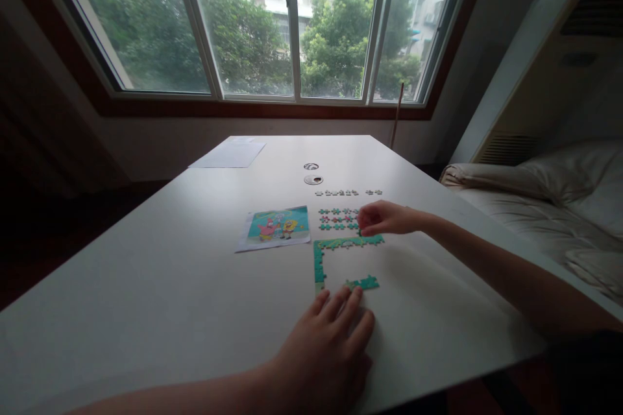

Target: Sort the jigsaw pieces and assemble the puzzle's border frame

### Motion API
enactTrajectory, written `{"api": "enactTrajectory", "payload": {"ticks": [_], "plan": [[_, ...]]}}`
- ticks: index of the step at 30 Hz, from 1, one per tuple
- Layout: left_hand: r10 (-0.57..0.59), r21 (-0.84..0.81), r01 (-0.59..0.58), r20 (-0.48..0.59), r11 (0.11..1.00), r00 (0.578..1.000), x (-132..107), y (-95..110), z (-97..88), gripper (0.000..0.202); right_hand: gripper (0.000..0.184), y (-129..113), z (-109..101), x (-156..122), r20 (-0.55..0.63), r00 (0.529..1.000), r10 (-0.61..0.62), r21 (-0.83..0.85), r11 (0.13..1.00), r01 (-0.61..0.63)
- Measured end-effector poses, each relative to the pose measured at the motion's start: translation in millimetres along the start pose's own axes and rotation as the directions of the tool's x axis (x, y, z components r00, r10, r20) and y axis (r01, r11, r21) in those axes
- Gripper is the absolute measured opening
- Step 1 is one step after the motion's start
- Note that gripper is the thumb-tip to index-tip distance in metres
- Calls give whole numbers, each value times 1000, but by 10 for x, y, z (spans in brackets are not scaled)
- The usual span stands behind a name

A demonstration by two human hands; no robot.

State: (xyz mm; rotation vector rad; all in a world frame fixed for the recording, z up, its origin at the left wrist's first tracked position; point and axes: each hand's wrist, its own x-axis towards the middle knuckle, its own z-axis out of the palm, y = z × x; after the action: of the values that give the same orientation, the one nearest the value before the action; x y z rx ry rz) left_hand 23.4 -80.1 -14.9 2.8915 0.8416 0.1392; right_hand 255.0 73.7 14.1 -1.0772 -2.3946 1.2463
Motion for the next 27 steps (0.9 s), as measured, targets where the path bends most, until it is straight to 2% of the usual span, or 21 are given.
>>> {"api": "enactTrajectory", "payload": {"ticks": [3, 6, 10, 19, 27], "plan": [[-6, 2, 6, -6, 1000, 1000, 4, 18, 17, 42, 30, -37, 143, -272, 139, 989, 59, 103, 992, -74], [-11, 4, 11, -5, 1000, 1000, 9, 39, 22, 41, 30, -22, 258, -439, 176, 977, 125, 141, 979, -150], [-15, 7, 15, -5, 1000, 1000, 12, 49, 27, 41, 31, -1, 347, -503, 134, 979, 153, 132, 976, -171], [-10, 3, 10, -21, 1000, 1000, -4, 32, 45, 42, 33, -24, 426, -507, 93, 988, 123, 61, 990, -128], [-25, -16, 25, 3, 1000, 1000, 11, 54, 12, 41, 26, -86, 460, -549, 17, 994, 108, -134, 985, -105]]}}
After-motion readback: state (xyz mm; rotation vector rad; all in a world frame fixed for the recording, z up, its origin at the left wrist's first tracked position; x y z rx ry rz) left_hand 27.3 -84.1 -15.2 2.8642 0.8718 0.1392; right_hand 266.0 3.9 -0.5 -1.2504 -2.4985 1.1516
